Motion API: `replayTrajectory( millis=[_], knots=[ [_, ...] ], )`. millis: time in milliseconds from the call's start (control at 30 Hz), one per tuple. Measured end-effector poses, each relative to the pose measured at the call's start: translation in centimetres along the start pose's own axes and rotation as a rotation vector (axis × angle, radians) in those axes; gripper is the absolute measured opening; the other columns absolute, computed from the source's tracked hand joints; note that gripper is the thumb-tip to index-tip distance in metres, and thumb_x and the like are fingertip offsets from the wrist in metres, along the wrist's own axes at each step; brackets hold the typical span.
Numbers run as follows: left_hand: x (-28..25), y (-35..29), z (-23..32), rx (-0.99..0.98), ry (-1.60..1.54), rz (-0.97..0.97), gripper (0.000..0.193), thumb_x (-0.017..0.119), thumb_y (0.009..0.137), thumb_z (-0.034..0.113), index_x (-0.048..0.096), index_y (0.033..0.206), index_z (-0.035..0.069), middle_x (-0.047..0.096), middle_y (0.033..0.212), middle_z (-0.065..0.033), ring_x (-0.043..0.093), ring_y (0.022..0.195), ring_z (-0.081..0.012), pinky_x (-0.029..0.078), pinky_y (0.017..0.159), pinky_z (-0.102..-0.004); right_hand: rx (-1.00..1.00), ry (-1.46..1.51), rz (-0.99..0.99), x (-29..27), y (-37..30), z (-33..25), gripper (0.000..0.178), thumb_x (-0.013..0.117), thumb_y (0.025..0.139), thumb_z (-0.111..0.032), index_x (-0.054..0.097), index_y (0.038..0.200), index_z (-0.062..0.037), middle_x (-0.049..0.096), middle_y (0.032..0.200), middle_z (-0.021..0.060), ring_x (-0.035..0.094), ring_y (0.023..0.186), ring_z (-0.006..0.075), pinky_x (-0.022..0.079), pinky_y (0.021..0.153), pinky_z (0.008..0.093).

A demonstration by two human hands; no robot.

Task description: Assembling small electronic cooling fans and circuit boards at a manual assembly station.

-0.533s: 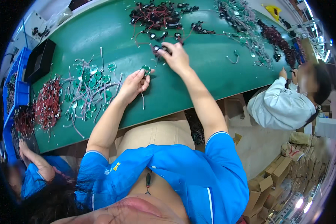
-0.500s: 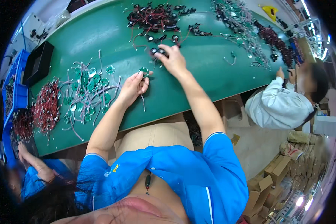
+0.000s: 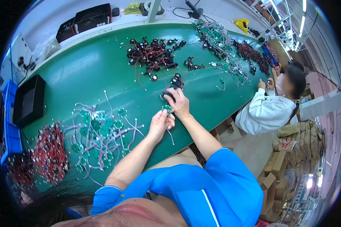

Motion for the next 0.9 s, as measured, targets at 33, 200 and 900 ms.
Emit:
replayTrajectory(
  millis=[33, 200, 900],
  knots=[
    [0.1, -0.1, 0.1, -0.011, -0.041, 0.017, 0.025, 0.039, 0.1, 0.022, 0.05, 0.104, 0.0, 0.058, 0.08, -0.0082, 0.055, 0.056, -0.0118, 0.04, 0.047, -0.0201, 0.003, -0.034, -0.069, 0.1, 0.0, -0.3, 0.033, 0.067, 0.08, -0.023, 0.057, 0.11, -0.0154, 0.054, 0.085, 0.0038, 0.054, 0.06, 0.0212, 0.045, 0.056, 0.0304],
    [0.0, -0.5, 0.3, -0.053, -0.115, 0.073, 0.029, 0.04, 0.1, 0.024, 0.051, 0.108, 0.0, 0.058, 0.081, -0.0073, 0.053, 0.059, -0.0107, 0.04, 0.051, -0.02, 0.042, -0.136, -0.11, 0.2, 0.4, -1.6, 0.027, 0.067, 0.079, -0.024, 0.06, 0.105, -0.0166, 0.051, 0.082, 0.0031, 0.053, 0.059, 0.0209, 0.044, 0.054, 0.0297],
    [2.4, -1.6, -1.5, -0.095, 0.127, -0.08, 0.033, 0.04, 0.1, 0.024, 0.051, 0.114, -0.003, 0.058, 0.083, -0.0074, 0.054, 0.064, -0.0115, 0.041, 0.057, -0.0203, 0.301, -0.077, 0.3, -1.2, -0.3, 1.8, 0.024, 0.06, 0.085, -0.031, 0.056, 0.103, -0.0151, 0.056, 0.085, 0.0015, 0.059, 0.067, 0.0267, 0.047, 0.059, 0.037]
  ],
)
Point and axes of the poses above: each hand's wrist, its own y-axis towards the middle knuckle, its own x-axis out of the palm, z = x × y, the point moved 5 cm from there along y, towards the middle knuckle
